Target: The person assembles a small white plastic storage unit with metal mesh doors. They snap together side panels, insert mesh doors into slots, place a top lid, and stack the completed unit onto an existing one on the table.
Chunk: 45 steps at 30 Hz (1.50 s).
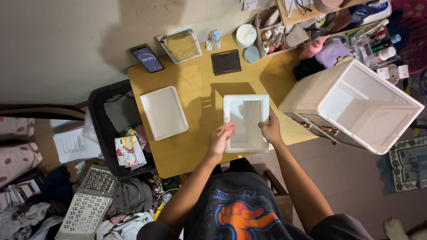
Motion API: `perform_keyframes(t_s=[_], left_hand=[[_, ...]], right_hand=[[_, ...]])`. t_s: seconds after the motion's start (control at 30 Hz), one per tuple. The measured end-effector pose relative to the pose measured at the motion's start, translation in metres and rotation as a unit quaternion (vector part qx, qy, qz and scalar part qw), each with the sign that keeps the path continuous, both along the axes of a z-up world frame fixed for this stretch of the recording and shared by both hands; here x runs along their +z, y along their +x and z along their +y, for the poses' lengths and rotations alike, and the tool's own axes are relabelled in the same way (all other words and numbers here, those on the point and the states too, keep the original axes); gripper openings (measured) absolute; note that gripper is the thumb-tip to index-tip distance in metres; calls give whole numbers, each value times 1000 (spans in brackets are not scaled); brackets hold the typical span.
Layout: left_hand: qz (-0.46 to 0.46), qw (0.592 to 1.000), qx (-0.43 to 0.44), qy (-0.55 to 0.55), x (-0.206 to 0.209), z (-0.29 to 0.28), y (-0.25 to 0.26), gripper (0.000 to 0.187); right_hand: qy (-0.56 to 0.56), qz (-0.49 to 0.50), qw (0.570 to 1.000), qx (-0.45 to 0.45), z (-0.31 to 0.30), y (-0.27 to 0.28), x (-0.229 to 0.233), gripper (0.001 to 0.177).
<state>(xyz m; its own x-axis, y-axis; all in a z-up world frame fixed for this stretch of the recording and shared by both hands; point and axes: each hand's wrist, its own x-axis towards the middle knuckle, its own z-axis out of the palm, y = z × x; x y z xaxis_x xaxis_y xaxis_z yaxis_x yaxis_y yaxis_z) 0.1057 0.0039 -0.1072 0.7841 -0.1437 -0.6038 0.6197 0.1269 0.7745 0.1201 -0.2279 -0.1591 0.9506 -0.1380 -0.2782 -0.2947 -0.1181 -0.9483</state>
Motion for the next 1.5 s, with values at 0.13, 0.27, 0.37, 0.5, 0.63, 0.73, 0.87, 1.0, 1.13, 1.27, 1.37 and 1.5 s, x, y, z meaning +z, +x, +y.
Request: perform_keyframes(t_s=[0.13,0.27,0.37,0.5,0.63,0.73,0.87,1.0,1.13,1.27,1.37,1.5], left_hand=[[-28,999,20,18,-38,23,21,40],[-122,988,82,-50,-86,37,52,34],[-137,989,21,56,-121,48,82,32],[-179,973,-6,145,-169,53,136,37],[-208,960,23,187,-219,39,196,45],[-202,937,24,283,-249,26,233,48],[-180,919,26,351,-272,13,270,43],[-189,916,26,354,-285,11,281,32],[-195,903,19,382,-292,14,284,28],[-174,908,0,381,-298,15,288,21],[-189,916,-19,354,-303,15,290,19],[-214,915,6,341,-314,14,287,20]], right_hand=[[-12,28,999,-17,3,3,2,82],[-67,48,996,-25,6,5,2,80],[-87,41,995,-30,12,7,6,86],[-383,-168,903,-100,22,8,25,72],[-356,-180,907,-138,45,25,45,47],[-312,-176,927,-116,57,50,54,34],[-296,-158,939,-71,54,101,47,29],[-277,-49,958,54,45,165,-2,45],[-249,52,961,107,41,232,-85,53],[-252,-8,958,134,38,276,-151,68],[-256,103,948,156,38,289,-167,45],[-141,232,955,121,46,288,-163,41]])
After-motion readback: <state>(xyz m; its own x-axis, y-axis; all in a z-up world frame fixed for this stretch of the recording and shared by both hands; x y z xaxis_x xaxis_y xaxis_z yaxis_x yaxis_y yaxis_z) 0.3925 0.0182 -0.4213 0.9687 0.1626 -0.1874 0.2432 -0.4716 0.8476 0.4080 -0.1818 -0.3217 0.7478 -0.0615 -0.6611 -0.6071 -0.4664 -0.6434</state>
